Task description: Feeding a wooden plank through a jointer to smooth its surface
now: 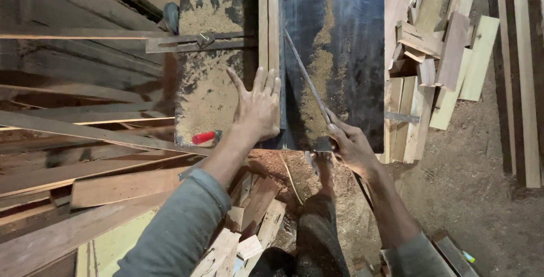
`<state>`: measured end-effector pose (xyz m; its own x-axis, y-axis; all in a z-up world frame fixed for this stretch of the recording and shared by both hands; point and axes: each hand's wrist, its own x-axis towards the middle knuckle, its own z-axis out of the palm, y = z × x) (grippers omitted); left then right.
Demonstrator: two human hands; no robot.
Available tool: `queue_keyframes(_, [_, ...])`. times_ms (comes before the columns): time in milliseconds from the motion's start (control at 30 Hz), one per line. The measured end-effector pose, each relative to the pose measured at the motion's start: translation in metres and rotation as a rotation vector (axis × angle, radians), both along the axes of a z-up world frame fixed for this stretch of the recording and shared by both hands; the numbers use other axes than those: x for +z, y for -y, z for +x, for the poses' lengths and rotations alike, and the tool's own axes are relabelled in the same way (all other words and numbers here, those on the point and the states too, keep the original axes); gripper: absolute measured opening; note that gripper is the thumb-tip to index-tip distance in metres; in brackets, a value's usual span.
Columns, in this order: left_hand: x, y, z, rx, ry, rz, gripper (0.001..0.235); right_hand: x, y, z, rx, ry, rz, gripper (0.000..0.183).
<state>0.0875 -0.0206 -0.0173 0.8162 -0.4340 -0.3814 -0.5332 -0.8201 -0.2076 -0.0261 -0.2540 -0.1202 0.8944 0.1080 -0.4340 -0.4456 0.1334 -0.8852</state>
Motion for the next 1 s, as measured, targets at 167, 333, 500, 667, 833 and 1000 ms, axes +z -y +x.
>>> queue_keyframes(167, [-0.015, -0.006, 0.005, -0.003, 0.008, 0.021, 0.117, -0.016, 0.002, 0.000, 0.003, 0.020, 0.028, 0.044])
queue_keyframes(333, [-0.006, 0.001, 0.010, 0.009, 0.007, 0.008, 0.112, -0.001, 0.000, 0.005, -0.002, 0.016, 0.002, 0.043])
queue_keyframes(500, [-0.006, 0.000, 0.014, 0.013, -0.002, 0.019, 0.114, 0.004, 0.000, 0.007, -0.019, -0.001, 0.018, 0.044])
queue_keyframes(667, [-0.008, 0.001, 0.019, 0.019, -0.003, 0.025, 0.115, 0.003, 0.000, 0.010, -0.008, 0.013, 0.042, 0.042])
queue_keyframes(833, [-0.004, 0.002, 0.021, 0.036, -0.015, 0.009, 0.114, 0.017, 0.000, -0.002, -0.020, -0.014, 0.063, 0.044])
queue_keyframes(1000, [-0.016, -0.004, 0.028, 0.020, -0.012, 0.023, 0.118, 0.012, 0.005, -0.002, 0.009, -0.026, 0.071, 0.045])
